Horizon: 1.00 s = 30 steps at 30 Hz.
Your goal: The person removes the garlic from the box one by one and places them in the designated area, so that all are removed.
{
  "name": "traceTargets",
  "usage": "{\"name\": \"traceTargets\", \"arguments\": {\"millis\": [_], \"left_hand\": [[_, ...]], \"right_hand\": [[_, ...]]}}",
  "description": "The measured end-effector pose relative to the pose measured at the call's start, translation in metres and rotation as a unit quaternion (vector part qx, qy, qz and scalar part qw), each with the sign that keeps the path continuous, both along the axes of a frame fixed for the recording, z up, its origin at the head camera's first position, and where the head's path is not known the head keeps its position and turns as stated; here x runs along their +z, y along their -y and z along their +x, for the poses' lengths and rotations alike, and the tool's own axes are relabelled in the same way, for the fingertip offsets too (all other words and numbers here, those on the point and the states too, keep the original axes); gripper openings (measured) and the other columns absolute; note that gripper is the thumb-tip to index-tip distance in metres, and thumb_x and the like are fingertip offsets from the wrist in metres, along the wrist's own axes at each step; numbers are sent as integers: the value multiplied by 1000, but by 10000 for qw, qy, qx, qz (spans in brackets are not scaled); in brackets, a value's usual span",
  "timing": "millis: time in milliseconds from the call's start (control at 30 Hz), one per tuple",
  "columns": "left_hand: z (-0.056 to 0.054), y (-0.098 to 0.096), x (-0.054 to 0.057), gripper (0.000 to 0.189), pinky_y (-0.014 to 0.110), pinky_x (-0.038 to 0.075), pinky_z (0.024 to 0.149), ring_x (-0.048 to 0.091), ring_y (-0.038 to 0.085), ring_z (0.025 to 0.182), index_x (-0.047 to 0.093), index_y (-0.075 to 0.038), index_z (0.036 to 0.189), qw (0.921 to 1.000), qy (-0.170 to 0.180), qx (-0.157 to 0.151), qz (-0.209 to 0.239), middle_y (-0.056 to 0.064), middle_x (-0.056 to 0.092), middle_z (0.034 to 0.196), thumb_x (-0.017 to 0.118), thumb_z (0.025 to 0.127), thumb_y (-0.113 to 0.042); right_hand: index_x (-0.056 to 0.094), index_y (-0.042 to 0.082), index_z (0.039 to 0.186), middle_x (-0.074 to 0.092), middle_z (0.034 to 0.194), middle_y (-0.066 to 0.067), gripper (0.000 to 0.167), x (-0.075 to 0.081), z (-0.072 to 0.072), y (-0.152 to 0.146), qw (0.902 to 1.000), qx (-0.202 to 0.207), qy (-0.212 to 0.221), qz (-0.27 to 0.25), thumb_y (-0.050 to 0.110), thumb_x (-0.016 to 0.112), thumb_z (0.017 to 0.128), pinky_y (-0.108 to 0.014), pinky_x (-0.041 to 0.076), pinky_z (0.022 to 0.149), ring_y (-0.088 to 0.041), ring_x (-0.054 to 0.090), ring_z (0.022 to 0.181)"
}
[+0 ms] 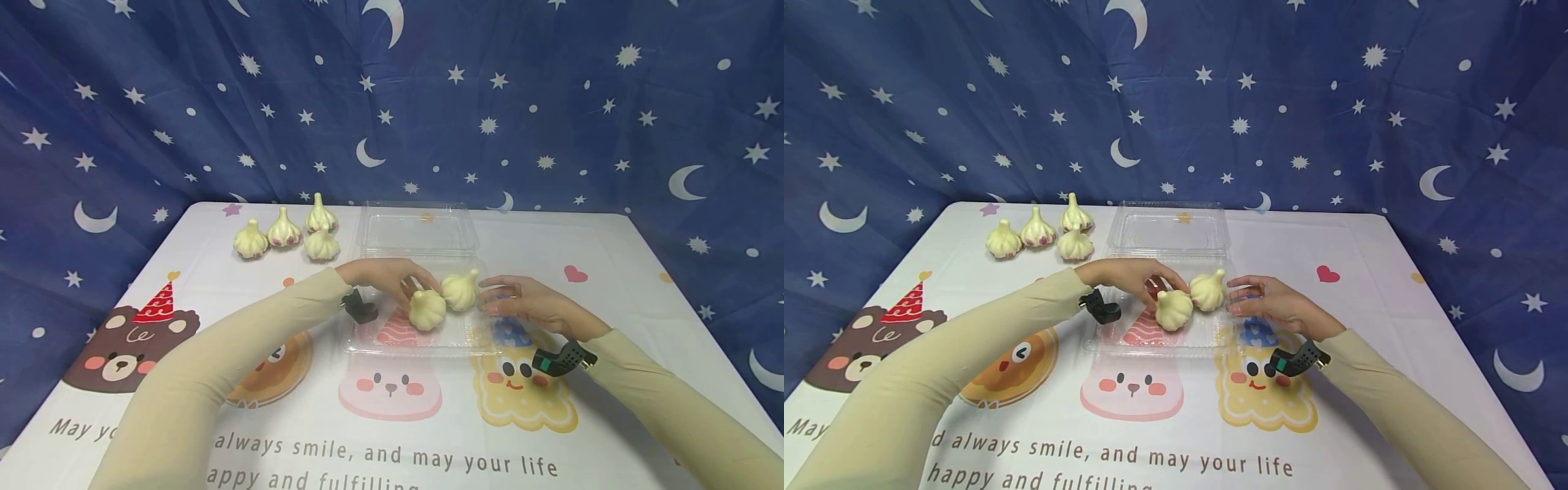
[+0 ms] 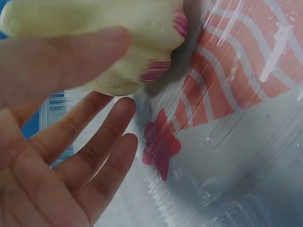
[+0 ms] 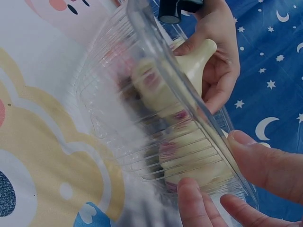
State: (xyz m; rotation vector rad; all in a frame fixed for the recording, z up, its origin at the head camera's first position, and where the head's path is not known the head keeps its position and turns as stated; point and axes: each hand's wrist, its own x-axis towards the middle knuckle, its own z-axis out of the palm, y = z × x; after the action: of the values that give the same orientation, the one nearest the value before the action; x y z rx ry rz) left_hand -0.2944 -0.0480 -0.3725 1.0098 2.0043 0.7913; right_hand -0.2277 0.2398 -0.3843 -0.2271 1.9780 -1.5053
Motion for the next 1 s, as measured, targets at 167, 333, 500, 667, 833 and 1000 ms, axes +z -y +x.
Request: {"name": "traceTargets", "arguments": {"millis": [167, 333, 500, 667, 833, 1000], "left_hand": [[0, -1, -1, 64, 29, 51, 96, 57, 28, 117, 54, -8, 131, 9999, -89, -44, 38, 16, 53, 134, 68, 72, 12], [2, -1, -1, 63, 28, 53, 94, 60, 28, 113, 55, -8, 130, 10000, -15, 85, 9, 19, 55, 129, 70, 72, 11], [3, -3, -2, 61, 25, 53, 92, 64, 24, 107, 56, -8, 129, 10000, -42, -17, -25, 18, 60, 122, 68, 73, 12], [5, -6, -2, 58, 22, 53, 89, 65, 21, 106, 56, -9, 129, 9998, -47, -188, -101, 16, 63, 119, 69, 75, 8], [8, -9, 0, 56, 23, 54, 89, 64, 21, 105, 58, -9, 127, 9992, -217, -323, -63, 15, 63, 118, 71, 74, 6], [10, -12, -2, 55, 27, 52, 94, 62, 24, 110, 58, -3, 125, 9980, -227, -545, 204, 16, 61, 124, 73, 73, 3]], "right_hand": [[27, -7, 142, 38, 139, -33, 68, 0, 1, 0, 10000, 14, -12, 15, 9, 63, 87, -23, 51, 93, -12, 62, 106], [26, -7, 142, 38, 139, -34, 68, 1, 1, 1, 10000, 22, -15, 11, 9, 63, 87, -22, 51, 92, -11, 62, 105], [25, -7, 143, 36, 140, -34, 69, 1, 1, 0, 10000, 69, -12, 6, 9, 62, 88, -23, 51, 93, -9, 61, 105], [23, -8, 143, 34, 141, -35, 69, 1, 0, -1, 9999, 128, -7, -34, 9, 61, 88, -21, 50, 92, -10, 61, 107], [24, -8, 143, 34, 141, -35, 69, 1, -1, -1, 9999, 146, -43, 5, 10, 62, 88, -19, 51, 91, -13, 60, 109], [24, -8, 143, 34, 141, -35, 69, 1, -1, 0, 9999, 127, -39, 26, 9, 62, 88, -21, 50, 92, -14, 60, 109]]}}
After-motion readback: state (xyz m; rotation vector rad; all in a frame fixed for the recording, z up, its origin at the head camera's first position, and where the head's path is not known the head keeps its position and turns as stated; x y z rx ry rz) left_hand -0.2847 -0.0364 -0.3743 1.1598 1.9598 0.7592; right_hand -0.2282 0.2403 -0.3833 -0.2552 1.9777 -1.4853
